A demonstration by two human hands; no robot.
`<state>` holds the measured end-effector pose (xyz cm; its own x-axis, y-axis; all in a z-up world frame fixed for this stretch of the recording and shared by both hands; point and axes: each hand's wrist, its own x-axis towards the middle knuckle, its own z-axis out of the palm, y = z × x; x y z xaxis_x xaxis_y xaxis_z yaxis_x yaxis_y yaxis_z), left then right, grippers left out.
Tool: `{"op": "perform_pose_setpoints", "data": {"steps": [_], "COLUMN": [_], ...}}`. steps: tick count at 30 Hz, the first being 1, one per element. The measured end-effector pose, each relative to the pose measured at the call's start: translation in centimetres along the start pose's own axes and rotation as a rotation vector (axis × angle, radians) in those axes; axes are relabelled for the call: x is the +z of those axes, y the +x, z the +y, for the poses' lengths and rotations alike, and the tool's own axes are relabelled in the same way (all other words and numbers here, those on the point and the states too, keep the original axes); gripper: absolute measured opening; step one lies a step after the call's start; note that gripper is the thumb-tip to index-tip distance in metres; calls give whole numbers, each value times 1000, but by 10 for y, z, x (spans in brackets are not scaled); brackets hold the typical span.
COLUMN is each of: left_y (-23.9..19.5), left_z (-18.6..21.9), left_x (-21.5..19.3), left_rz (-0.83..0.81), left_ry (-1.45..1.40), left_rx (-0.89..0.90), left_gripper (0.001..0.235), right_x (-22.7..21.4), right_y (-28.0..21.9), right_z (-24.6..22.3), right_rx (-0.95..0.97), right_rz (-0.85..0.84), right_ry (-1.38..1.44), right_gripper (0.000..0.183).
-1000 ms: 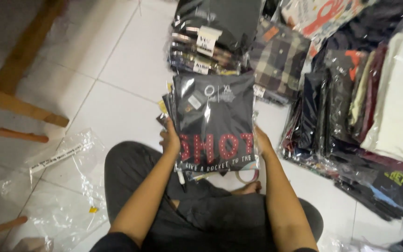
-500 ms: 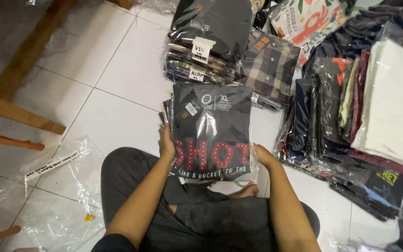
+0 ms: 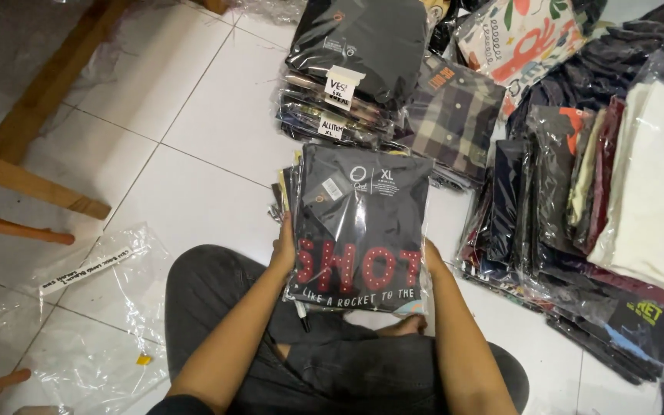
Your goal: The person sits on the floor and labels packaged clothing items. They tear off pieces of masking tape, write on them with a marker, and attach the labels to the plastic-wrapped shirts. The person handles several stacks of packaged shirts, including plaid and graphic tees, organizing them on the floor.
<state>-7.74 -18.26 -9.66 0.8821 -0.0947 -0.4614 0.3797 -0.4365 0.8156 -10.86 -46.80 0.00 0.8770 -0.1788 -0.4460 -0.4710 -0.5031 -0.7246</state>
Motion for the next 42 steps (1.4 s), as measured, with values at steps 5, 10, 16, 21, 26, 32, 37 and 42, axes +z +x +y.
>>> {"op": "perform_pose_setpoints", "data": {"steps": [5, 10, 16, 21, 26, 32, 37, 42], "left_y": [-63, -28, -83, -98, -100, -91, -102, -127], "left_z": [103, 51, 96, 97, 98, 96, 109, 139], "left_x": [-32, -13, -27, -25, -33, -31, -26, -21], "left_rz": [-1, -4, 382, 362, 507, 292, 3, -153], "left_ry": [-370, -249, -211, -24, 80, -173, -444, -145], "left_rx": [-177, -125, 51, 316, 404, 340, 320, 420], "left_gripper": [99, 90, 52, 36, 30, 37, 69, 73], "right_x": [-6, -16, -14, -11, -9, -12, -24, -36], "right_y": [13, -29, -46, -33, -26, -38, -36, -30], "right_z": [45, -9, -32, -32, -21, -28, -14, 16], "right_rx": [267, 342, -235, -267, -113, 33, 122, 127], "right_rz": [-56, 2, 281, 453, 412, 352, 197, 159], "right_ry": [380, 438, 353, -36, -47, -54, 414, 606], "right_gripper": [81, 104, 58, 48, 51, 48, 38, 49]}}
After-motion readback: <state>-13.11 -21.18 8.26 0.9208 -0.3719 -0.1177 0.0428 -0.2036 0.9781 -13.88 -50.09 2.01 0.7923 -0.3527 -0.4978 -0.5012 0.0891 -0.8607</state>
